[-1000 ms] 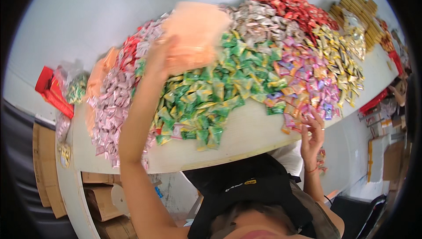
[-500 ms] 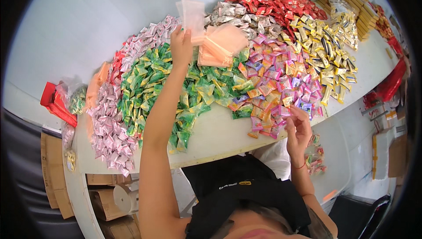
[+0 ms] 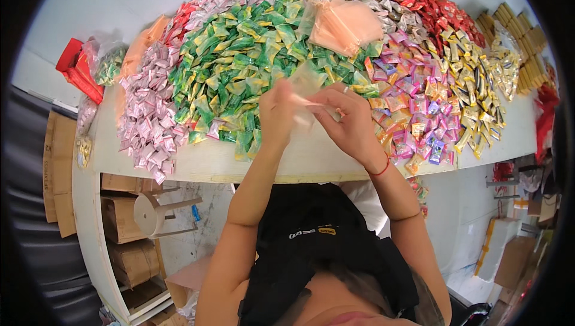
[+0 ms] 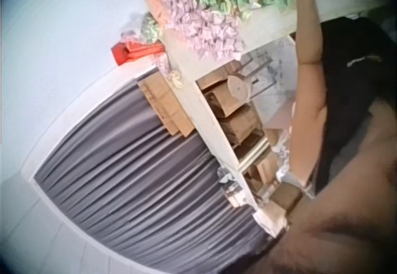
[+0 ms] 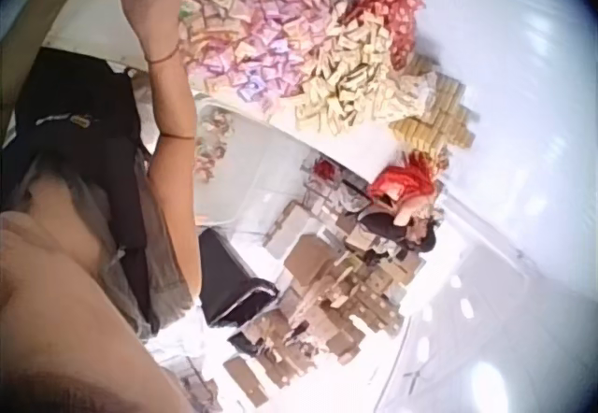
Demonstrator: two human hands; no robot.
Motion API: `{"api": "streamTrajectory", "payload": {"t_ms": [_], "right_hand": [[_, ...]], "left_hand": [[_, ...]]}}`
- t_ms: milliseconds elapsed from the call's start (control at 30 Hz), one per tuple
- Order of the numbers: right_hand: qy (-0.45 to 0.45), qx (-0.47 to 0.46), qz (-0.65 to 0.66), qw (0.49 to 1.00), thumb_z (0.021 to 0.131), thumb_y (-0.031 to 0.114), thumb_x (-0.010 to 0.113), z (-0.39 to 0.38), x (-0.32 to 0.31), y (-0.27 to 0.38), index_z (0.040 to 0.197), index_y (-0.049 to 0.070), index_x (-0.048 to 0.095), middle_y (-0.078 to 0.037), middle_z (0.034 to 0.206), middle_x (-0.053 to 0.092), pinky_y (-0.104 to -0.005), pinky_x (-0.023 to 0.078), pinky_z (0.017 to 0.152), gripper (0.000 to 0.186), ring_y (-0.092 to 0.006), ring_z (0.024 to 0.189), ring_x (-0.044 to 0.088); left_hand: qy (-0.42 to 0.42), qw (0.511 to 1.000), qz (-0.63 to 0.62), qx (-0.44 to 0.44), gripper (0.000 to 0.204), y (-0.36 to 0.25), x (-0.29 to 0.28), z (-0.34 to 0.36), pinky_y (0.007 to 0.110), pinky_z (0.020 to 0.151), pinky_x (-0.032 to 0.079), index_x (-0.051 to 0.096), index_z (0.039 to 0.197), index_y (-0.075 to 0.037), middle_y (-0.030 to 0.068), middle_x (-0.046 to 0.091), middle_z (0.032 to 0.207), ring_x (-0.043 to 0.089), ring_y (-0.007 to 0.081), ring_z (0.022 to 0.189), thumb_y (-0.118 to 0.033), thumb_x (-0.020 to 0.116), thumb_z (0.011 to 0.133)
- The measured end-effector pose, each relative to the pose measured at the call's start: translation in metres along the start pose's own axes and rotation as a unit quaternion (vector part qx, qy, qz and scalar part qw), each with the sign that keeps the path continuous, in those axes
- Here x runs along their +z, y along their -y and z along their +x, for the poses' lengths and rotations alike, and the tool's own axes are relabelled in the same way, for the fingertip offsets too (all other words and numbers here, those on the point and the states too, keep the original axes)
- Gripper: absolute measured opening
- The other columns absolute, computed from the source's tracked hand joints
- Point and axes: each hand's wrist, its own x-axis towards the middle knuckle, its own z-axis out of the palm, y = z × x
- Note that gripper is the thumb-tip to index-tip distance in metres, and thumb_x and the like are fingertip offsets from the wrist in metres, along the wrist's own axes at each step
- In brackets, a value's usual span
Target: The person repeatedly picks small wrapped candies from a table and places them into small clear plastic bags. They seal each bag and set it aside on the table. The process is repeated continuously with candies of various colors.
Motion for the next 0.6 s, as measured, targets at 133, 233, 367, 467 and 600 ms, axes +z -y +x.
{"api": "streamTrajectory", "payload": {"t_ms": [133,233,367,467,600], "right_hand": [[-0.157,-0.046,-0.068,0.984,0.077,0.002,0.064,0.032,-0.005,-0.018,0.088,0.002,0.065,-0.01,0.078,0.062,-0.0288,0.046,0.061,0.011,-0.0226,0.068,0.06],[-0.303,-0.141,-0.201,0.921,0.079,0.009,0.065,0.083,-0.036,-0.055,0.09,0.002,0.065,-0.011,0.079,0.063,-0.0297,0.047,0.063,0.013,-0.0205,0.07,0.062],[-0.133,-0.114,-0.291,0.941,0.08,0.016,0.065,0.11,-0.073,-0.123,0.111,0.003,0.058,-0.014,0.106,0.062,-0.0321,0.047,0.081,0.034,-0.0256,0.094,0.061],[-0.022,-0.069,-0.192,0.979,0.078,0.015,0.068,0.092,-0.036,-0.071,0.122,0.004,0.052,-0.014,0.12,0.058,-0.0351,0.044,0.091,0.048,-0.0296,0.11,0.054],[0.207,0.017,-0.118,0.971,0.07,0.01,0.074,-0.009,-0.004,0.002,0.112,0.005,0.058,-0.011,0.106,0.06,-0.0369,0.045,0.087,0.046,-0.03,0.102,0.055]], "left_hand": [[-0.04,0.996,-0.042,-0.069,0.021,0.003,-0.035,-0.025,0.021,0.048,0.035,0.054,0.088,-0.007,-0.0026,0.052,0.072,0.047,0.0056,0.057,-0.027,0.057,0.092],[-0.02,0.993,-0.111,-0.032,0.018,0.032,-0.078,-0.032,0.024,0.05,0.037,0.045,0.086,-0.01,-0.0014,0.049,0.074,0.046,0.0072,0.058,-0.022,0.058,0.09],[0.036,0.983,-0.174,-0.034,0.023,0.017,-0.086,-0.039,0.023,0.05,0.038,0.04,0.084,-0.008,-0.0004,0.049,0.075,0.046,0.0069,0.059,-0.007,0.063,0.085],[-0.069,0.995,-0.067,0.0,0.024,0.017,-0.077,-0.04,0.024,0.055,0.041,0.041,0.086,-0.008,0.0013,0.05,0.075,0.049,0.0088,0.061,-0.003,0.064,0.082],[0.028,0.982,0.178,0.054,0.028,0.03,-0.094,-0.055,0.026,0.069,0.045,0.05,0.098,-0.005,0.0064,0.059,0.083,0.056,0.0151,0.073,-0.004,0.069,0.077]]}}
